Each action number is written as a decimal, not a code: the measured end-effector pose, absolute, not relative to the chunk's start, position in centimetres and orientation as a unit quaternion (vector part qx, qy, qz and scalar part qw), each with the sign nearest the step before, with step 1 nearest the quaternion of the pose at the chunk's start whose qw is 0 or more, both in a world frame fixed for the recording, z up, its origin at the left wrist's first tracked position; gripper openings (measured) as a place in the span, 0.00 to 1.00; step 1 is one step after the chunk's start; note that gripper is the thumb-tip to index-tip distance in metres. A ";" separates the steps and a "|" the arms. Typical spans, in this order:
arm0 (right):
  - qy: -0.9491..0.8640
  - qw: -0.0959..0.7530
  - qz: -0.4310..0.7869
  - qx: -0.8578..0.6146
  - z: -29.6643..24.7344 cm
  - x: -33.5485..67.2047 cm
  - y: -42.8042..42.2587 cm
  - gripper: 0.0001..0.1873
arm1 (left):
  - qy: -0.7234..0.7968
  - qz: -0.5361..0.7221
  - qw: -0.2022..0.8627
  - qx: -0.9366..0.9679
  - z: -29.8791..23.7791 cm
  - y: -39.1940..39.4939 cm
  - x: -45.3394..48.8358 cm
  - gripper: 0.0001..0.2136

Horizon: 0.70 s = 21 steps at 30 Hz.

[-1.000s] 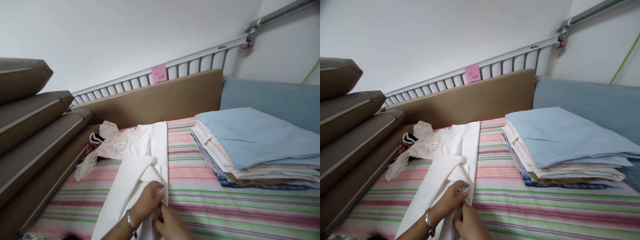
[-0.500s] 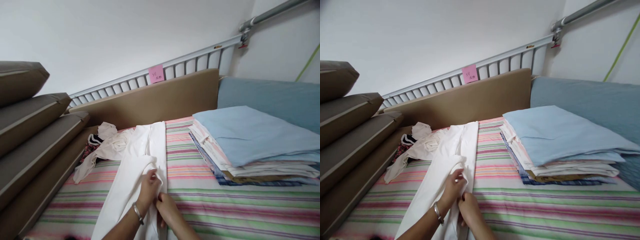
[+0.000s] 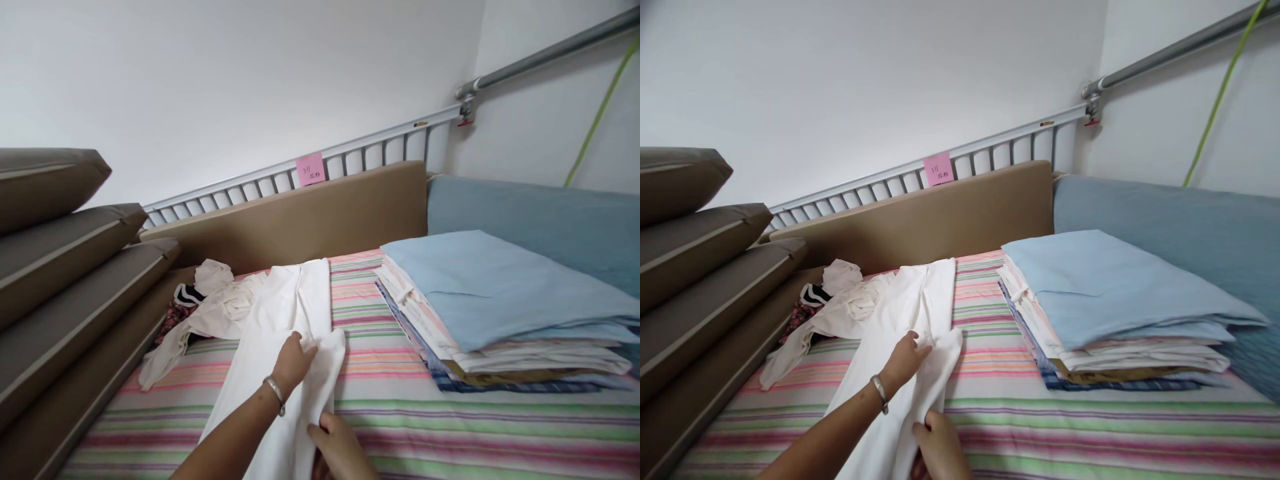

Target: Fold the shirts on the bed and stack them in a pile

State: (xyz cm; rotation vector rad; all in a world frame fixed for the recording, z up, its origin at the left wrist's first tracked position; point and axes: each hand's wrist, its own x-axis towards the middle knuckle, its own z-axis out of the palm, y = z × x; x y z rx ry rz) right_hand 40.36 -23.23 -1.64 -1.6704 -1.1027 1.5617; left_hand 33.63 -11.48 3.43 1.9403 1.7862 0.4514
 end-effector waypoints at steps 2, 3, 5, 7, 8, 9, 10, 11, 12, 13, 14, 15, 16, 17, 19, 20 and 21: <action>-0.424 0.313 0.588 -0.614 -1.1 40.8 -23.4 0.09 | 0.674 0.136 0.253 0.681 3.3 -10.3 34.2 0.22; -0.429 0.327 0.589 -0.601 -0.7 41.1 -23.5 0.08 | 0.681 0.131 0.264 0.671 3.2 -9.7 34.5 0.22; -0.435 0.365 0.600 -0.563 -0.1 42.1 -23.8 0.08 | 0.696 0.126 0.288 0.646 3.0 -8.6 34.9 0.23; -0.431 0.418 0.609 -0.519 0.4 43.1 -24.0 0.09 | 0.706 0.129 0.315 0.621 3.0 -7.6 35.2 0.23; -0.427 0.443 0.612 -0.497 0.5 43.6 -24.1 0.11 | 0.709 0.131 0.329 0.610 3.0 -7.1 35.3 0.22; -0.423 0.465 0.615 -0.477 0.7 44.1 -24.2 0.12 | 0.712 0.133 0.342 0.599 3.1 -6.6 35.3 0.22; -0.421 0.483 0.616 -0.459 0.9 44.4 -24.3 0.13 | 0.715 0.134 0.353 0.589 3.3 -6.0 35.3 0.21; -0.421 0.497 0.613 -0.447 1.1 44.7 -24.3 0.14 | 0.718 0.136 0.361 0.580 3.4 -5.5 35.3 0.21; -0.425 0.507 0.608 -0.439 1.3 45.0 -24.4 0.15 | 0.722 0.136 0.367 0.571 3.6 -4.9 35.3 0.21; -0.431 0.511 0.603 -0.435 1.6 45.2 -24.4 0.17 | 0.726 0.135 0.369 0.564 3.7 -4.3 35.4 0.21; -0.437 0.512 0.598 -0.435 1.9 45.3 -24.5 0.18 | 0.729 0.133 0.371 0.559 3.8 -3.7 35.5 0.21; -0.444 0.510 0.593 -0.437 2.2 45.4 -24.5 0.19 | 0.732 0.129 0.372 0.556 3.8 -3.1 35.7 0.21; -0.451 0.505 0.588 -0.442 2.5 45.5 -24.6 0.19 | 0.734 0.123 0.371 0.556 3.8 -2.4 36.0 0.22; -0.457 0.498 0.585 -0.448 2.7 45.6 -24.7 0.19 | 0.734 0.117 0.369 0.558 3.6 -1.7 36.3 0.22; -0.467 0.482 0.581 -0.460 3.0 45.6 -24.8 0.19 | 0.731 0.105 0.363 0.569 3.3 -0.3 36.9 0.23; -0.474 0.471 0.579 -0.466 3.0 45.6 -24.9 0.18 | 0.728 0.100 0.360 0.575 3.1 0.5 37.3 0.23; -0.484 0.460 0.577 -0.471 2.8 45.5 -24.9 0.18 | 0.725 0.096 0.356 0.581 2.9 1.2 37.6 0.22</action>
